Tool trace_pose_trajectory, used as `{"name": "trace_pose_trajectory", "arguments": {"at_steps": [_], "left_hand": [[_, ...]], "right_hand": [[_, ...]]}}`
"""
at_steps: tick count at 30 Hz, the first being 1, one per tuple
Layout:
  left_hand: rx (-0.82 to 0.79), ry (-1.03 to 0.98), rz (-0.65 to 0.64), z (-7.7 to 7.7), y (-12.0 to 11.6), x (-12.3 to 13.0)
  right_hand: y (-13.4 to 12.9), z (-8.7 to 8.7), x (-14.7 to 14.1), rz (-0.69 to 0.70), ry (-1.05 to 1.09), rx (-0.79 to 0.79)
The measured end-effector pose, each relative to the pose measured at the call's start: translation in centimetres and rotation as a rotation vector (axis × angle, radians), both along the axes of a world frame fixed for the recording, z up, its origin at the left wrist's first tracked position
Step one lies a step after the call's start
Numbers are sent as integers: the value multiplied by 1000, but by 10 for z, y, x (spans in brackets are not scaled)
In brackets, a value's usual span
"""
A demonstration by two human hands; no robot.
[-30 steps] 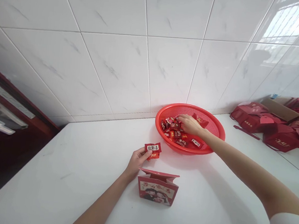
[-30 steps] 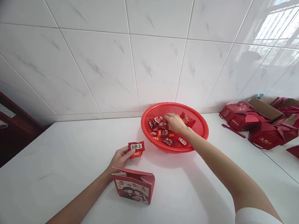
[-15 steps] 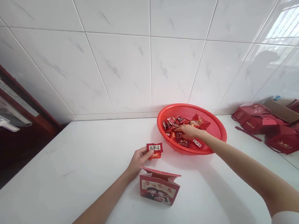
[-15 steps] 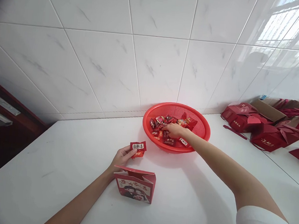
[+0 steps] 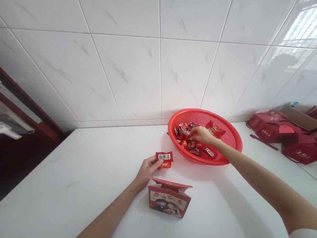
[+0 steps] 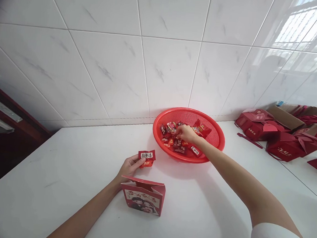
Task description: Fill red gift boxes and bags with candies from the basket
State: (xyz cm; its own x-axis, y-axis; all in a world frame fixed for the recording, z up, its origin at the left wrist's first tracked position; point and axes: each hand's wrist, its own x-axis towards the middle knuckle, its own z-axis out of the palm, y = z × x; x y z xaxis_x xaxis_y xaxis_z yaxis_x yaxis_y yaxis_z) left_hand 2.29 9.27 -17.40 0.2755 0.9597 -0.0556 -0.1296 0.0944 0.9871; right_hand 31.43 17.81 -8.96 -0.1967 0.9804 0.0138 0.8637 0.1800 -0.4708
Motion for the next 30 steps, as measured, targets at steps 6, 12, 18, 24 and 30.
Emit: {"name": "trace_pose_trajectory", "arguments": {"at_steps": [6,12,18,24,30], "left_hand": [[-5,3,-11,1,-1,0],[-5,15,-17,5,-2,0],[2,11,-27,4,-1,0],[19,0,-23,5,-2,1],[38,26,-12,8,-5,2]], "right_hand": [[-2,1,1,-21,173,-6],[-10,15,-8,40,356,-24],[-52,48,-45,220,576,7],[-91,20,-98,277,-15,217],[-94,-9,-118,230,-151,246]]}}
